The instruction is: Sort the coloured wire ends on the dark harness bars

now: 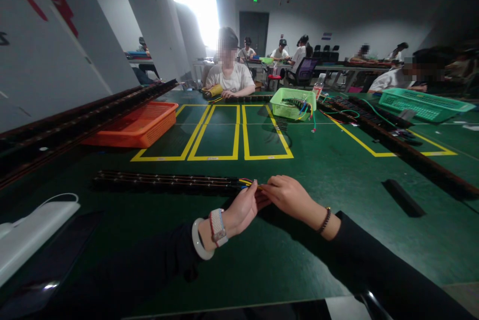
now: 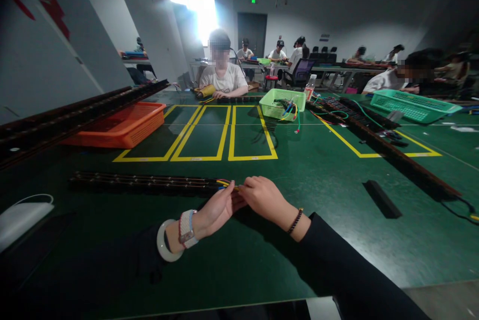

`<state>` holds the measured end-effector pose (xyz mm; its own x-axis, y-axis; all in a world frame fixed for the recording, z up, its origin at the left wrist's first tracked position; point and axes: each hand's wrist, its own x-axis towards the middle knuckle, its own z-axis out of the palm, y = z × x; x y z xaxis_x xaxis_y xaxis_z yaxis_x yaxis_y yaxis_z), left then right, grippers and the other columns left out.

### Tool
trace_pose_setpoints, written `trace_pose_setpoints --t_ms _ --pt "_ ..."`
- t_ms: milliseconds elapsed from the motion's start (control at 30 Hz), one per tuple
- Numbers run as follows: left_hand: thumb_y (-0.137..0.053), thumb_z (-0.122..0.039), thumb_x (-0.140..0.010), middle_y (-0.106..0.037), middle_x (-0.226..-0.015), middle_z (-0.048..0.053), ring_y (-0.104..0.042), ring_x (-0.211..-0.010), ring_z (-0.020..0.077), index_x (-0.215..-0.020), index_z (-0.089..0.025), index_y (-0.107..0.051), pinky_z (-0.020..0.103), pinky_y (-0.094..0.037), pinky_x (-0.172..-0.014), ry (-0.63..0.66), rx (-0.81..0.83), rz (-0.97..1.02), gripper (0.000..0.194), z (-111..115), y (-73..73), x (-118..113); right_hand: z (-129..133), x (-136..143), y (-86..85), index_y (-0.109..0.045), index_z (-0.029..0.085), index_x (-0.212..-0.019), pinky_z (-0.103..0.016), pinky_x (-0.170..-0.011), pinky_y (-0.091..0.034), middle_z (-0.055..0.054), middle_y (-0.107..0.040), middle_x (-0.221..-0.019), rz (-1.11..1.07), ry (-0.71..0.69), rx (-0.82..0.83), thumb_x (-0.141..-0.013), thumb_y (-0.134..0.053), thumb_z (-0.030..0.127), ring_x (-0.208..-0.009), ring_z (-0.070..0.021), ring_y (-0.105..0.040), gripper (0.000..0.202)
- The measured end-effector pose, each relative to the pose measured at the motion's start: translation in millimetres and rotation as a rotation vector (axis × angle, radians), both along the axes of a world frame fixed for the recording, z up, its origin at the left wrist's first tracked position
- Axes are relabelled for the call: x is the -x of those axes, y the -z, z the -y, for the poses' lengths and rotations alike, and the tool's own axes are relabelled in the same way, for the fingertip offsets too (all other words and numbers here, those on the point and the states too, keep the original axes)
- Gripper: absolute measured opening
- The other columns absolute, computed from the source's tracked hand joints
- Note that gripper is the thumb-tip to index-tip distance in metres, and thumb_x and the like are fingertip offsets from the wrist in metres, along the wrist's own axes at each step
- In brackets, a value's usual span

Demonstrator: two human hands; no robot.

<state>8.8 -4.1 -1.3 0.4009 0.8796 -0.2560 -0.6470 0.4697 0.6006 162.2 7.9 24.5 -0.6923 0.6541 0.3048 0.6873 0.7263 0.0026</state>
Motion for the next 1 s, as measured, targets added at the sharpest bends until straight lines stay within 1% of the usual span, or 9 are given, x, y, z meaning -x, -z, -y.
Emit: trace_pose_setpoints --t_ms 133,267,333,400,467,567,733,833,1000 --pt "-0.044 -0.025 -0.091 -0.065 -0.096 0.013 -0.059 -0.101 0.0203 -0.082 -0.012 -0.055 0.040 -0.041 -0.098 0.007 0.006 -0.014 0.020 1.5 -3.4 0.0 -0.4 -0.6 -2.0 -0.065 0.020 -0.099 -0.026 -0.069 -0.044 -0.005 -0.058 -0.087 -0.242 0.034 0.234 -0.091 -0.047 0.022 -0.078 -0.0143 -0.056 0.020" --pt "-0.040 -0.030 -0.092 -0.065 -0.097 0.014 -0.059 -0.102 0.0213 -0.087 -0.010 -0.057 0.042 -0.040 -0.098 0.025 0.004 -0.039 0.026 2.6 -6.8 0.4 -2.6 -3.0 -3.8 -0.062 0.018 -0.096 -0.025 -0.068 -0.045 -0.005 -0.058 -0.089 -0.285 0.093 0.308 -0.084 -0.057 0.023 -0.077 -0.0141 -0.056 0.014" --pt "-0.040 -0.030 -0.092 -0.065 -0.098 0.015 -0.060 -0.101 0.0210 -0.089 -0.010 -0.057 0.042 -0.040 -0.098 0.041 -0.001 -0.052 0.027 2.7 -7.2 0.3 -4.5 -4.1 -5.2 -0.061 0.018 -0.094 -0.024 -0.063 -0.043 -0.003 -0.059 -0.082 -0.284 0.127 0.363 -0.082 -0.059 0.024 -0.071 -0.0130 -0.055 0.014" --pt "-0.041 -0.029 -0.092 -0.065 -0.099 0.015 -0.061 -0.100 0.0203 -0.090 -0.010 -0.056 0.042 -0.040 -0.098 0.051 -0.009 -0.068 0.024 2.6 -6.6 0.4 -6.3 -5.0 -7.5 -0.062 0.018 -0.093 -0.022 -0.058 -0.041 -0.001 -0.060 -0.074 -0.289 0.146 0.423 -0.083 -0.057 0.024 -0.064 -0.0118 -0.055 0.013" --pt "-0.041 -0.029 -0.092 -0.064 -0.102 0.015 -0.061 -0.099 0.0200 -0.091 -0.010 -0.056 0.042 -0.040 -0.098 0.056 -0.026 -0.084 0.024 2.2 -5.2 0.8 -7.8 -6.2 -10.2 -0.064 0.018 -0.092 -0.022 -0.057 -0.040 -0.001 -0.062 -0.073 -0.303 0.148 0.437 -0.085 -0.055 0.023 -0.063 -0.0115 -0.056 0.013" --pt "-0.040 -0.031 -0.092 -0.064 -0.104 0.017 -0.061 -0.099 0.0205 -0.096 -0.009 -0.055 0.043 -0.040 -0.098 0.071 -0.060 -0.100 0.027 1.1 -1.6 2.0 -10.4 -9.0 -12.3 -0.067 0.018 -0.092 -0.023 -0.063 -0.042 -0.003 -0.066 -0.080 -0.334 0.140 0.419 -0.086 -0.054 0.024 -0.070 -0.0129 -0.058 0.015" --pt "-0.042 -0.035 -0.091 -0.064 -0.106 0.019 -0.061 -0.102 0.0236 -0.104 -0.007 -0.055 0.045 -0.038 -0.100 0.124 -0.126 -0.040 0.033 -0.8 4.9 4.4 -18.6 -14.3 -6.6 -0.068 0.020 -0.094 -0.022 -0.062 -0.043 -0.002 -0.068 -0.083 -0.384 0.164 0.490 -0.086 -0.055 0.026 -0.068 -0.0122 -0.060 0.017" --pt "-0.042 -0.035 -0.091 -0.064 -0.106 0.020 -0.060 -0.104 0.0245 -0.105 -0.006 -0.056 0.046 -0.037 -0.100 0.135 -0.128 -0.030 0.035 -0.9 6.8 5.3 -22.4 -16.2 -4.7 -0.069 0.020 -0.095 -0.023 -0.064 -0.044 -0.003 -0.069 -0.087 -0.373 0.164 0.508 -0.086 -0.053 0.027 -0.073 -0.0136 -0.061 0.019" --pt "-0.043 -0.036 -0.091 -0.063 -0.108 0.021 -0.060 -0.105 0.0249 -0.108 -0.005 -0.055 0.046 -0.037 -0.100 0.139 -0.143 -0.025 0.038 -0.9 8.5 6.3 -23.1 -16.8 -9.8 -0.069 0.021 -0.094 -0.026 -0.073 -0.044 -0.004 -0.069 -0.091 -0.343 0.138 0.442 -0.087 -0.053 0.028 -0.082 -0.0164 -0.062 0.019"
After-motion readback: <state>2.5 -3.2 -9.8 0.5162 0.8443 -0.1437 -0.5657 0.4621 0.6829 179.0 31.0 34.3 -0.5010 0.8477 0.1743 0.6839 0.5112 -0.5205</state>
